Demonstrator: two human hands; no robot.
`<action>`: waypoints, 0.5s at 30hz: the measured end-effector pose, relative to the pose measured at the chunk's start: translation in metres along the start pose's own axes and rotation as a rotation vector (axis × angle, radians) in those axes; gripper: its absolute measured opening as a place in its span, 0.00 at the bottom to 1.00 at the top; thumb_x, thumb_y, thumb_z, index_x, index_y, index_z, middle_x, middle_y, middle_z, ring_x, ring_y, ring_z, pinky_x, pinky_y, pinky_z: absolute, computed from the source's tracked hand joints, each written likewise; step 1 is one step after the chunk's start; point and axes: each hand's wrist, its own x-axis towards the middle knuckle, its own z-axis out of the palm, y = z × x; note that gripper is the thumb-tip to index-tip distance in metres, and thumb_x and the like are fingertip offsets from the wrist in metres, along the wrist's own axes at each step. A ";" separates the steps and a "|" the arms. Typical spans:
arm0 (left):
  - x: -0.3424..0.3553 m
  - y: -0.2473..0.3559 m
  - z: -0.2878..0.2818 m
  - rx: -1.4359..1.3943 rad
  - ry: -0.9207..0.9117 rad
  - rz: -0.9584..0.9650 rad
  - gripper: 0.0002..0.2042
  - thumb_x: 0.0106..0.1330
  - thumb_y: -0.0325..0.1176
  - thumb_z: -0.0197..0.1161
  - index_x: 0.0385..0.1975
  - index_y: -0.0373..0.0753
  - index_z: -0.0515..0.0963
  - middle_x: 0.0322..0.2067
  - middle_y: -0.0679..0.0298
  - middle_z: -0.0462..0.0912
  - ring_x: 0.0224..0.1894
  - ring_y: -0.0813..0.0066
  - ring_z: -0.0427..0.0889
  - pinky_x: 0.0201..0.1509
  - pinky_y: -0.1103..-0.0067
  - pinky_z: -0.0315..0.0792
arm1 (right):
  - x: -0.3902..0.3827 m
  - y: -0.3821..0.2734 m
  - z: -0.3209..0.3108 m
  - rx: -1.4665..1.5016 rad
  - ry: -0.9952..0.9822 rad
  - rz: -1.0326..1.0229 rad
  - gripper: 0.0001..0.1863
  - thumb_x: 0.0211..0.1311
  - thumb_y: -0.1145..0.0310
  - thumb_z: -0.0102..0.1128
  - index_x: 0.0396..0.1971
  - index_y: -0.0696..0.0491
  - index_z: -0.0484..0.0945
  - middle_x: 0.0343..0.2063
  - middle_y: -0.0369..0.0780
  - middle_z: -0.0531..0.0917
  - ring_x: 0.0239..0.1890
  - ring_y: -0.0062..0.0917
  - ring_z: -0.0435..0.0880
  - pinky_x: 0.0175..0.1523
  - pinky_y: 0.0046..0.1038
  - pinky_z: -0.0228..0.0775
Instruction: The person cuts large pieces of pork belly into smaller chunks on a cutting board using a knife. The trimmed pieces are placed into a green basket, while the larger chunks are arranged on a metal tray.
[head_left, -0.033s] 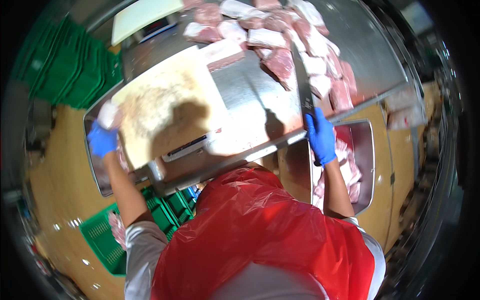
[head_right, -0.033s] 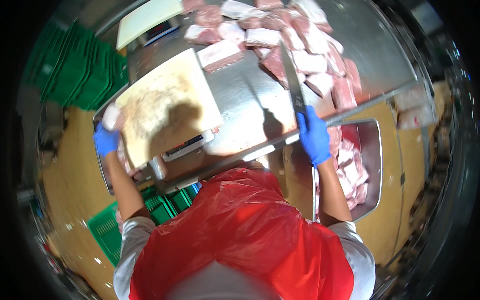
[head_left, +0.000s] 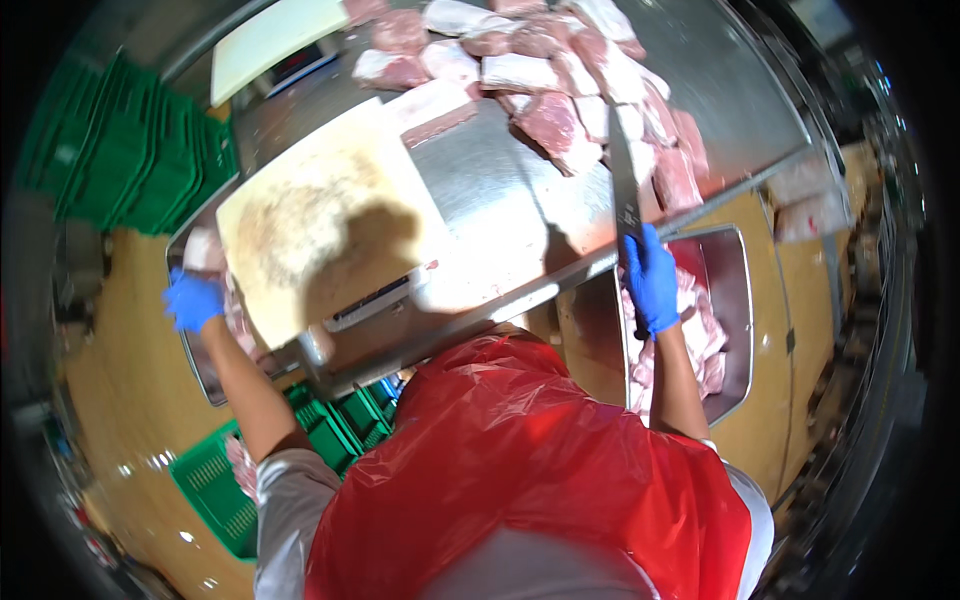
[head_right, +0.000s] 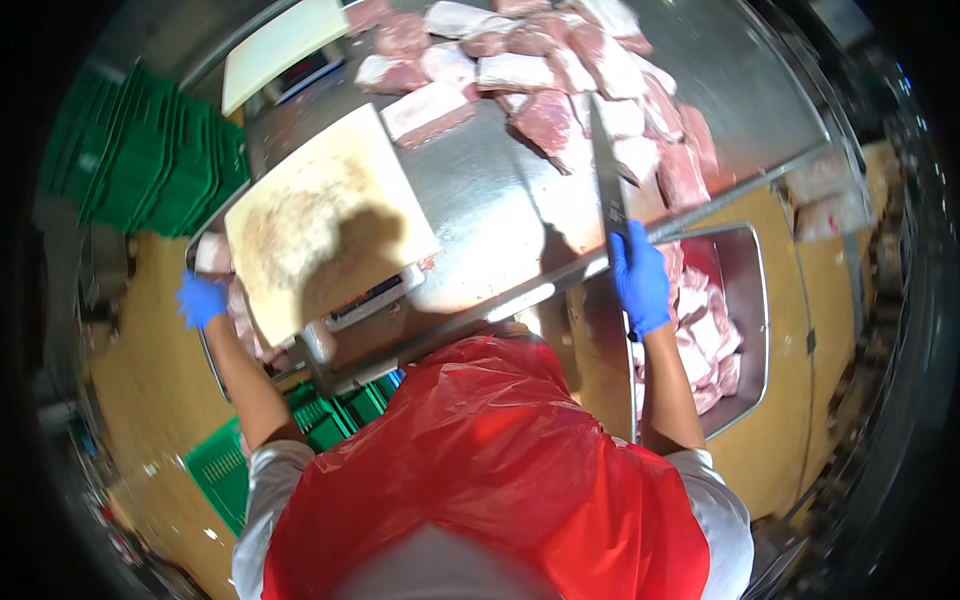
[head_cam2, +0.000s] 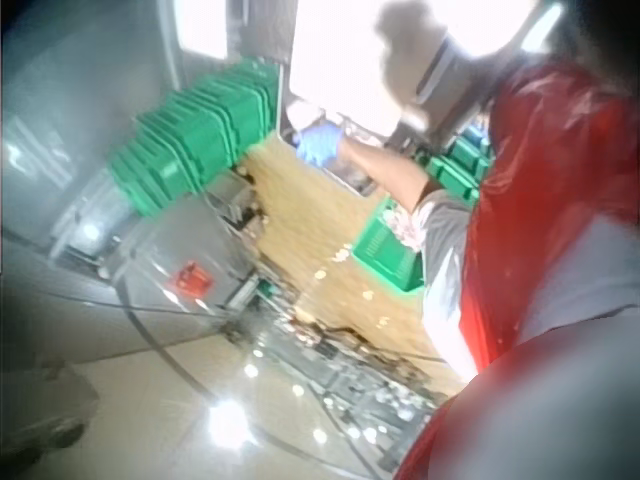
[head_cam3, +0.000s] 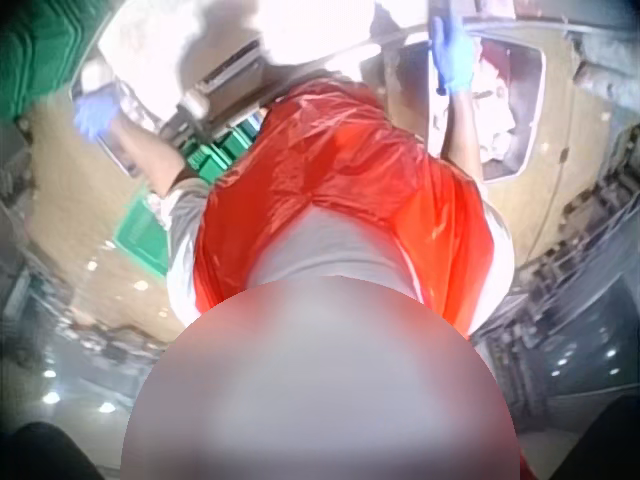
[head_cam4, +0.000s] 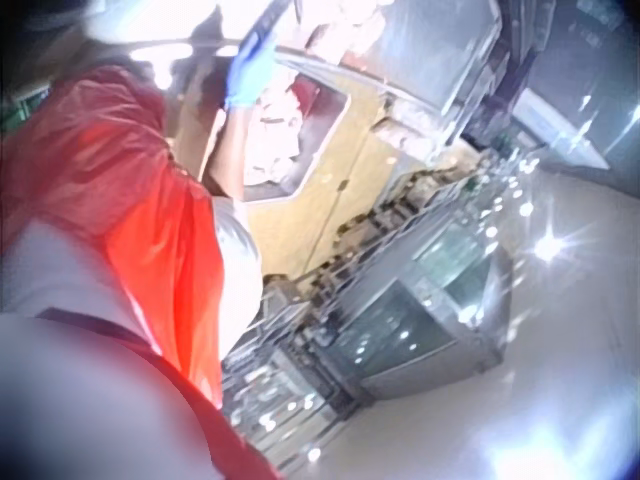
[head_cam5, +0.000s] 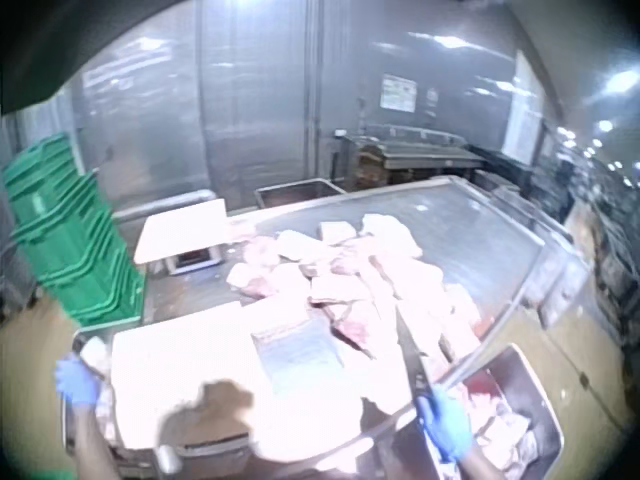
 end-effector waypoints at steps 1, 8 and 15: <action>0.006 0.012 -0.003 0.102 0.051 -0.145 0.39 0.51 0.54 0.75 0.59 0.33 0.74 0.51 0.44 0.82 0.53 0.48 0.82 0.56 0.60 0.77 | -0.018 0.019 -0.008 0.084 -0.002 0.203 0.12 0.74 0.65 0.54 0.49 0.57 0.75 0.24 0.46 0.81 0.20 0.33 0.81 0.27 0.34 0.71; -0.146 0.425 0.072 -1.252 -0.818 0.956 0.39 0.56 0.48 0.75 0.62 0.28 0.71 0.58 0.48 0.78 0.59 0.57 0.78 0.62 0.67 0.72 | -0.094 0.059 0.018 0.357 0.195 0.560 0.20 0.75 0.62 0.55 0.56 0.63 0.73 0.22 0.38 0.79 0.16 0.19 0.75 0.21 0.27 0.67; -0.200 0.577 0.155 -0.711 -0.662 1.131 0.43 0.46 0.57 0.77 0.55 0.28 0.75 0.51 0.45 0.82 0.56 0.57 0.81 0.57 0.67 0.76 | -0.146 0.059 -0.042 0.452 0.341 0.819 0.16 0.76 0.65 0.52 0.53 0.62 0.71 0.25 0.36 0.77 0.17 0.17 0.74 0.21 0.23 0.68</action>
